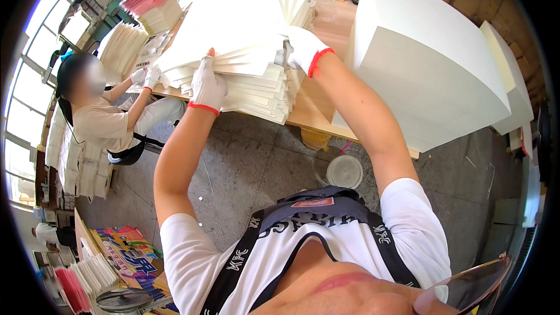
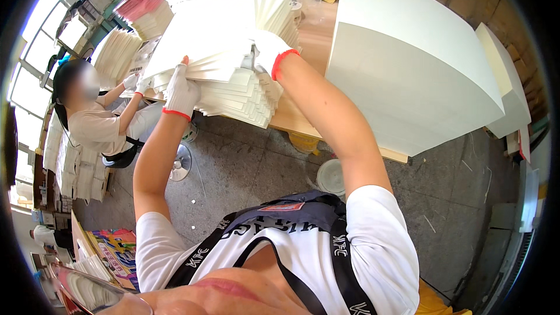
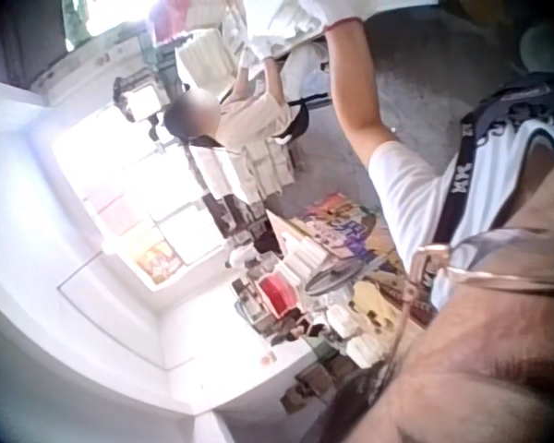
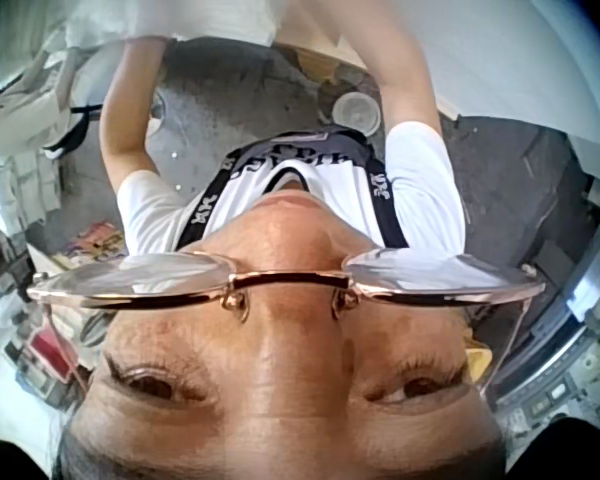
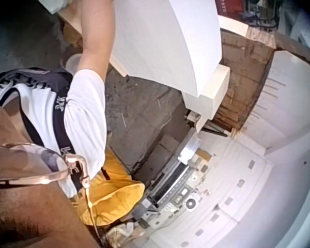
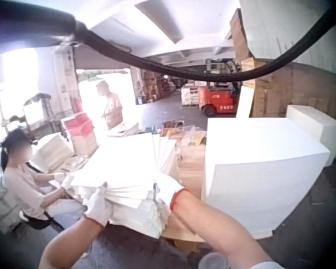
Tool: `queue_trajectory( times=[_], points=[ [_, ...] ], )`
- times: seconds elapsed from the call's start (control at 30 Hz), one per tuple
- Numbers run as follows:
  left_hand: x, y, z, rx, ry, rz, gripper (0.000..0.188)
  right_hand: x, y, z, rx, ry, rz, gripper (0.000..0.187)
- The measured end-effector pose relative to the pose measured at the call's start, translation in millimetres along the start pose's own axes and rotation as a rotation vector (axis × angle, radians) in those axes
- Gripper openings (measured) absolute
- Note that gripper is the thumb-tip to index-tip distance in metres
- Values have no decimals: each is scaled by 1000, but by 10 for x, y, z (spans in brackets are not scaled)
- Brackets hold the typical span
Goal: The person repeatedly picks up stacks of white paper sheets from a table, aligns the edges, and places them onto a growing pile. The person wears white gloves and a KFC-branded headstrap while working in a warehouse environment.
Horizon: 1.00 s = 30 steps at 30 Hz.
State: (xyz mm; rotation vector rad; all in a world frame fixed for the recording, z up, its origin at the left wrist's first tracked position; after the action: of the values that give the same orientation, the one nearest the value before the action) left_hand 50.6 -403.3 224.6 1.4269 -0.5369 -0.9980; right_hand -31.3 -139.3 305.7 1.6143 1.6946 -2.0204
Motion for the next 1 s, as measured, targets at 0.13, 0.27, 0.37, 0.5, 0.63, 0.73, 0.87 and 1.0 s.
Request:
queue_trajectory(
  times=[0.13, 0.27, 0.37, 0.5, 0.63, 0.73, 0.87, 1.0],
  points=[
    [-725, 352, -516, 263, 55, -425, 28, 245, 1, 173, 93, -79, 68, 41],
    [-708, 679, -852, 101, 47, -460, 29, 85, -3, -221, 69, -101, -49, 44],
    [-843, 931, -1420, -118, 34, -422, 31, 246, -13, -695, 153, -95, -248, 47],
    [-1357, 717, -2279, -95, -416, 355, 44, 139, 0, -1170, 396, -25, -566, 52],
    [-2132, 627, -2818, -645, -494, 651, 64, 52, 129, -1413, 534, -12, -723, 50],
    [-2295, 431, -2916, -816, -471, 697, 57, 561, 258, -1409, 620, 1, -439, 52],
    [-2480, 137, -3041, -572, -518, 866, 37, 1331, 642, -1484, 317, 306, -96, 53],
    [-2607, -411, -3153, -392, -638, 1068, 34, 2308, 1334, -1601, 402, 347, -48, 55]
  ],
)
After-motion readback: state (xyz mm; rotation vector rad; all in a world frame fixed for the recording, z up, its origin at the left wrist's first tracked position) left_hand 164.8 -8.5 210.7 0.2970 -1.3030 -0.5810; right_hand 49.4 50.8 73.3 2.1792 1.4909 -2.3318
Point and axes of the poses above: each hand's wrist, its own z-axis towards the middle knuckle, its own x-axis out of the back of the hand, y = z × x, the point moved 9 cm from there along z, towards the middle knuckle, and after that the axes turned 11 degrees about -y, right-handed, at the moved point
